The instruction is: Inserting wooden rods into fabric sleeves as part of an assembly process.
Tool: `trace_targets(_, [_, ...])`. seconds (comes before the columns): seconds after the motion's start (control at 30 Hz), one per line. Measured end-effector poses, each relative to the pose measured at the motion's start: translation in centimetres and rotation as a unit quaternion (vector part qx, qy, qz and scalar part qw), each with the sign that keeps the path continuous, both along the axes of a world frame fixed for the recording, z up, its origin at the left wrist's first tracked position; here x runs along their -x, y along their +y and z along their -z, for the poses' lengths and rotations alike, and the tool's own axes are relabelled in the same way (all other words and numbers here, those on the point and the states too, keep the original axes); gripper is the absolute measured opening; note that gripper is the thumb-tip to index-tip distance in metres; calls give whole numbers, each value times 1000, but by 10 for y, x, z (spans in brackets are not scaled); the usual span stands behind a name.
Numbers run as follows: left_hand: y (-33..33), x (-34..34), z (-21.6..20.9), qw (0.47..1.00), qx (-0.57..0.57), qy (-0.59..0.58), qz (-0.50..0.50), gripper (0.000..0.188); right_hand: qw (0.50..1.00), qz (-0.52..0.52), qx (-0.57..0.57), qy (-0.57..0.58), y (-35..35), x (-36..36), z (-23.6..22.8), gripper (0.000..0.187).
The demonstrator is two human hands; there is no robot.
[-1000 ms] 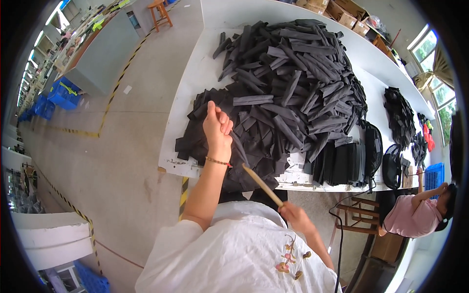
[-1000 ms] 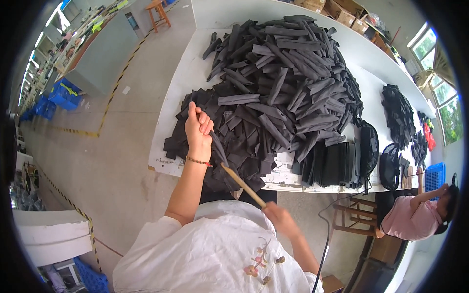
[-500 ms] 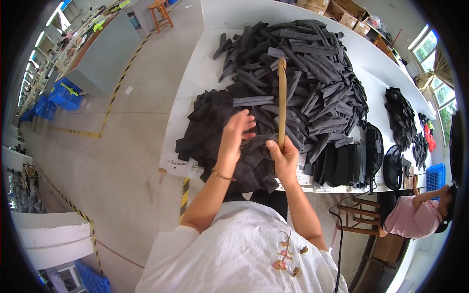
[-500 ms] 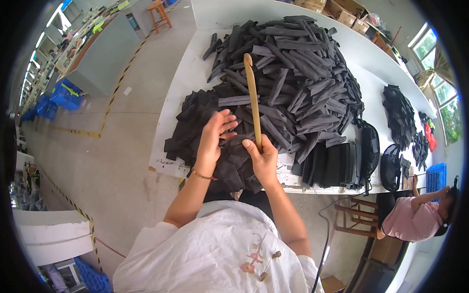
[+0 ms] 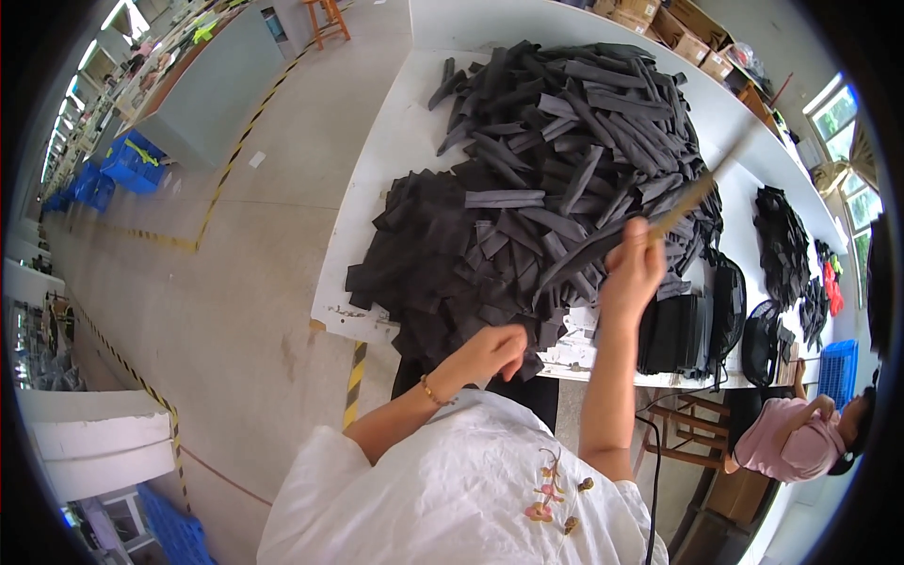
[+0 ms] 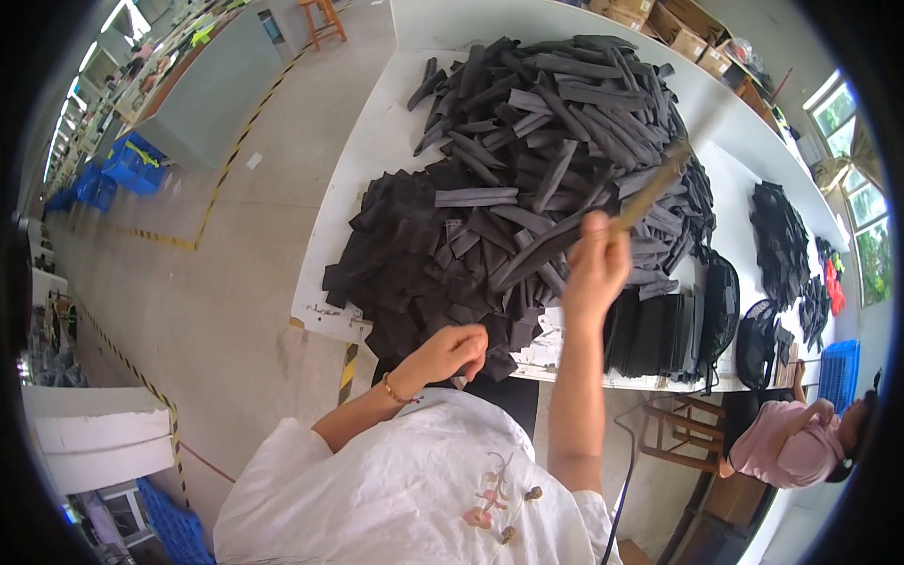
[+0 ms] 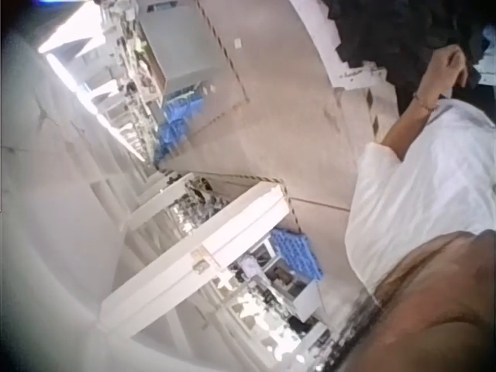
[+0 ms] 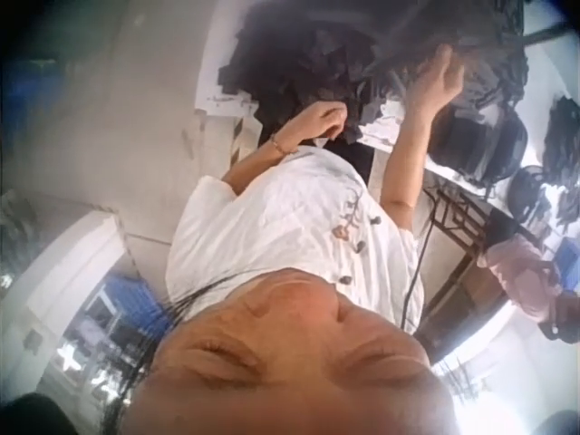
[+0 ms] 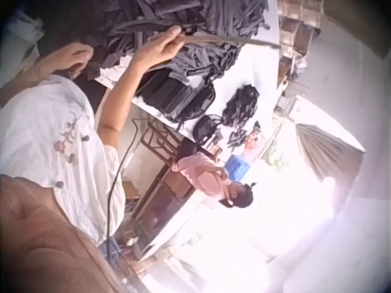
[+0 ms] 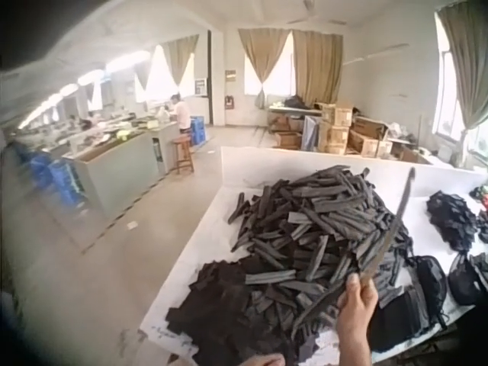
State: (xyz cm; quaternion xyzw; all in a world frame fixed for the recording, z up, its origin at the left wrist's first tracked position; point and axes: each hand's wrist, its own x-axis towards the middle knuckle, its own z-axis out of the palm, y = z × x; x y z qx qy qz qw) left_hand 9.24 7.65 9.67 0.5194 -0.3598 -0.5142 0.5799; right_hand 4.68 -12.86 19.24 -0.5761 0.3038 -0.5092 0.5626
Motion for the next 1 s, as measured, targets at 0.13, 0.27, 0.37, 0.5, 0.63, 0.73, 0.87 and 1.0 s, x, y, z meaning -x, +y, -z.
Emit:
trace_targets(0.13, [15,-54,8,921,58,-229,-312,21,991,50,121,10,-73,-11,-53,35])
trace_targets(0.27, [12,-159,13,761,-17,-432,-485,12,994,18,70,-78,-139,-11,-69,29])
trace_targets(0.37, [18,-197,42,772,-66,-495,-392,13,996,78,35,-37,-191,4,-41,28])
trace_targets(0.5, [15,-207,55,833,-105,-430,-331,10,987,145,27,66,-238,37,-3,34])
trace_targets(0.63, [18,-199,32,826,-79,-447,-335,7,930,207,105,284,-262,66,15,40])
trace_targets(0.73, [9,-185,6,823,4,-475,-311,7,895,248,159,336,-256,89,36,38])
trace_targets(0.87, [6,-164,-26,802,69,-530,-268,6,942,-29,193,273,-145,77,37,24])
trace_targets(1.0, [0,-149,-51,805,72,-546,-223,8,882,-254,189,349,-50,99,26,20])
